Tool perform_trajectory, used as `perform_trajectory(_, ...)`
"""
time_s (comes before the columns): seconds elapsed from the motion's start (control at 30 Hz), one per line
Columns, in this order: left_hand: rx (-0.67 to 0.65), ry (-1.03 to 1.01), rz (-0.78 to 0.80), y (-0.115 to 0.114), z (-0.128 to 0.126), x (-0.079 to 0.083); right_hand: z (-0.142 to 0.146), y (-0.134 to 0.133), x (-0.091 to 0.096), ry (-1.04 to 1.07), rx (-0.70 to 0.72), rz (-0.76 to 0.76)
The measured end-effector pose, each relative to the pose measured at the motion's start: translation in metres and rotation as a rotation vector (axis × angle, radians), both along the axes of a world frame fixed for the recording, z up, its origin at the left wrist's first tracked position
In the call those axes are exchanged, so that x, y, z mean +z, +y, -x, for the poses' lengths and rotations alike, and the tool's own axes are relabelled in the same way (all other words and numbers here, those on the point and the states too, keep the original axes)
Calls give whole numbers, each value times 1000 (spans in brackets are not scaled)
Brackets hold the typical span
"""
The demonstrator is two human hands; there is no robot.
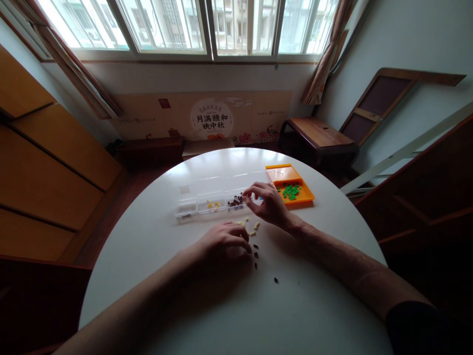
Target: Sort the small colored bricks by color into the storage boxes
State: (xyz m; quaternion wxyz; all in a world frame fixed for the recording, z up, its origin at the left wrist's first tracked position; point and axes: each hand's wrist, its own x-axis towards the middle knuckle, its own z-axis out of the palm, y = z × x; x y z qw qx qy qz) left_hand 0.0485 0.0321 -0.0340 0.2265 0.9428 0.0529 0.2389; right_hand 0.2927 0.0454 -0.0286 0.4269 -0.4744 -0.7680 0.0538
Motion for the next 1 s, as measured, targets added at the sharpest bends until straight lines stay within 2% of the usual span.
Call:
perform_trajectory(0.33,-81,49,30,-9,-7,2,0,1,-2,-7,11,1)
perform_trajectory(0.47,-71,38,27,-10,-8,2,1,1,-1,-2,14,-3)
perform_trajectory(0.77,-73,28,-37,-10,-12,-6,0,1,0,0,27,-10)
perform_trajectory(0.87,48,-47,-73,-8,-10,-4,-1,2,-1,3,34,-11)
perform_trajectory(1.0,370,-175,-88,6,0,5,-5,3,4,0,105,1)
